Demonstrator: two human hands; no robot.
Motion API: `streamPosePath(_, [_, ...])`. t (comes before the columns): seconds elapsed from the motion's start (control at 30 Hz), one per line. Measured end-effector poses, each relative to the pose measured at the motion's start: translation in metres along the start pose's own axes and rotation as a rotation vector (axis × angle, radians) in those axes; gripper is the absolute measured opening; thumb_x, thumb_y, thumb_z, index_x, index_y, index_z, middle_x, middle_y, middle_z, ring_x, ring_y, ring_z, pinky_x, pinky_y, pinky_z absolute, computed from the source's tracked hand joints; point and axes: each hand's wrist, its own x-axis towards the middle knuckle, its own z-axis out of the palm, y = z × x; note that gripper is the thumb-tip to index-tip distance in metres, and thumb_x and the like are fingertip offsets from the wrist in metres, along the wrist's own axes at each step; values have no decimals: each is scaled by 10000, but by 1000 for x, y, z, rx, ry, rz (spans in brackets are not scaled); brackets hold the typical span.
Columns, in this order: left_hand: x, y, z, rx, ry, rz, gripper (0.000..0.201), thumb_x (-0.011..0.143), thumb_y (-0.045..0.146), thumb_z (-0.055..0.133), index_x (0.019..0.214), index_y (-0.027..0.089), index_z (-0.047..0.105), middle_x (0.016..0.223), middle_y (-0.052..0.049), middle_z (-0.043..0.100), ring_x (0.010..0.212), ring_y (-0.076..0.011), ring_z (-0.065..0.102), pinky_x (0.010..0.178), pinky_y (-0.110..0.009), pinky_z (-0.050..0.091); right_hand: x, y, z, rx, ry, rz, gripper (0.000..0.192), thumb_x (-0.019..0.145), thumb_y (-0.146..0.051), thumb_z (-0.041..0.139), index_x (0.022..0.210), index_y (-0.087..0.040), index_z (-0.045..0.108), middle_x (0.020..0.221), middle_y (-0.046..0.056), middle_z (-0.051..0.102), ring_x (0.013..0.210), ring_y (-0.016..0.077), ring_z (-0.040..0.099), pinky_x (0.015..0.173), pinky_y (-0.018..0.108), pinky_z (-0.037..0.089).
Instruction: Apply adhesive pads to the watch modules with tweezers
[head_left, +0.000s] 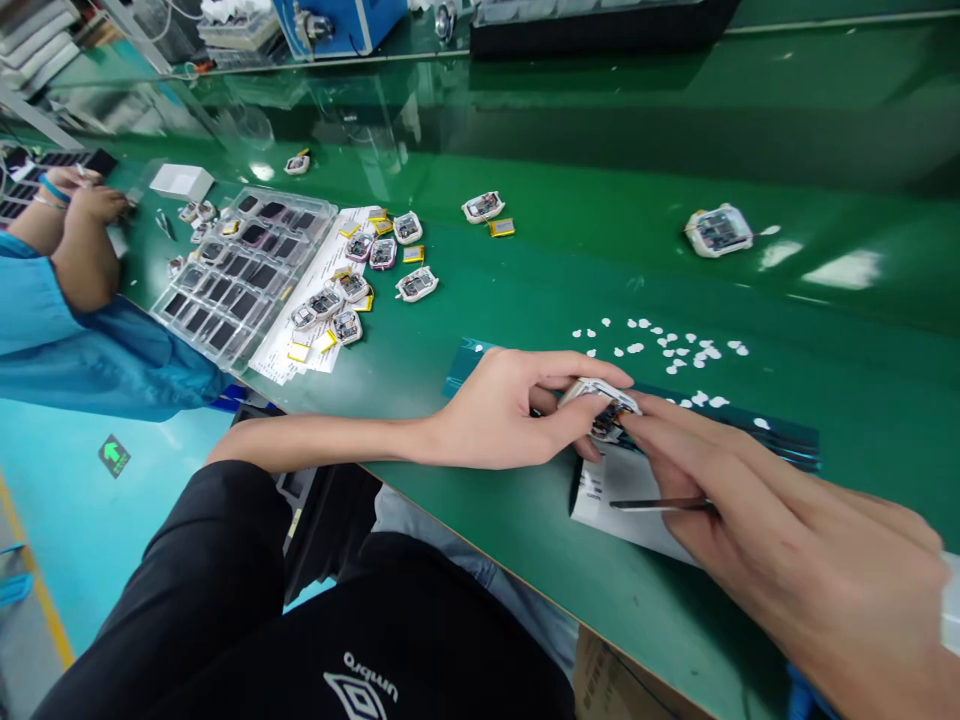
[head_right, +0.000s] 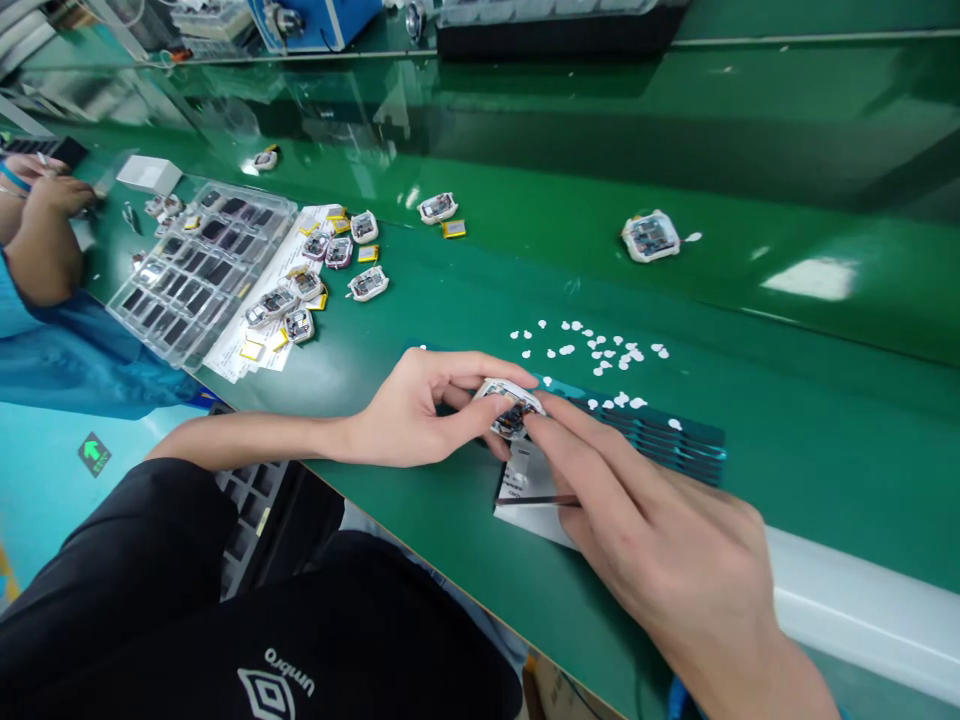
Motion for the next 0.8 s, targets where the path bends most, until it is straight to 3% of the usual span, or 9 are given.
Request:
streamPosePath(0.07, [-1,3,0,37,-4,20,259,977,238,587,1156,95,708,846,-81,768,727,-180,805,629,-202,619,5,-3,-2,-40,9,-124,797,929,-8,601,1621,-346,396,1187,-38,793,750,88,742,569,211,516])
streamPosePath(0.13, [-3,5,0,65,-17,34,266,981,243,574,1161,101,709,857,-84,773,737,-185,807,621,-204,613,11,-7,-5,-71,36,-128,835,924,-14,652,1640,-327,359,1108,-40,810,782,103,759,632,203,551])
streamPosePath(0.27, [-5,7,1,86,-23,41,260,986,239,565,1172,131,711,852,-62,770,746,-176,808,599,-195,597,16,-13,-11,-73,27,-76,842,926,-55,706,1634,-359,365,1048,-55,816,825,118,775,703,199,584])
streamPosePath(0.4, [-5,4,0,115,-18,44,280,996,245,566,1206,138,718,759,-36,752,715,-156,796,593,-179,581,14,-10,-13,-64,-79,-73,810,960,-52,629,1646,-367,334,1027,-55,813,812,147,783,708,230,608])
streamPosePath(0.57, [-5,4,-2,197,-1,111,300,1010,282,554,1207,131,725,716,-27,748,670,-135,775,590,-174,565,11,-3,-12,24,-69,-144,675,995,-65,498,1613,-320,408,1067,-26,812,812,142,776,690,227,591])
streamPosePath(0.63, [-5,6,-3,209,17,162,286,1003,289,562,1181,132,722,763,-33,767,687,-132,779,600,-174,570,12,-3,-10,15,-18,-115,580,1013,-124,547,1549,-337,485,999,-47,815,695,122,746,587,223,550])
streamPosePath(0.7, [-5,6,-4,232,36,215,274,996,287,564,1158,128,717,779,-35,776,689,-126,776,604,-172,566,15,-6,-7,53,50,5,358,1020,-227,621,1361,-338,627,816,-85,786,534,98,671,480,220,483])
streamPosePath(0.77, [-5,4,-3,313,65,292,267,995,285,556,1129,129,727,782,-37,784,645,-108,747,588,-173,544,19,-10,-6,132,60,143,120,1027,-313,633,1135,-302,683,717,-87,749,500,94,656,447,212,459])
streamPosePath(0.8, [-5,2,-2,372,79,342,269,997,292,548,1110,136,736,794,-39,792,619,-98,724,577,-177,532,21,-11,-5,177,40,187,88,1036,-339,615,1068,-284,676,720,-73,749,532,106,683,455,210,475])
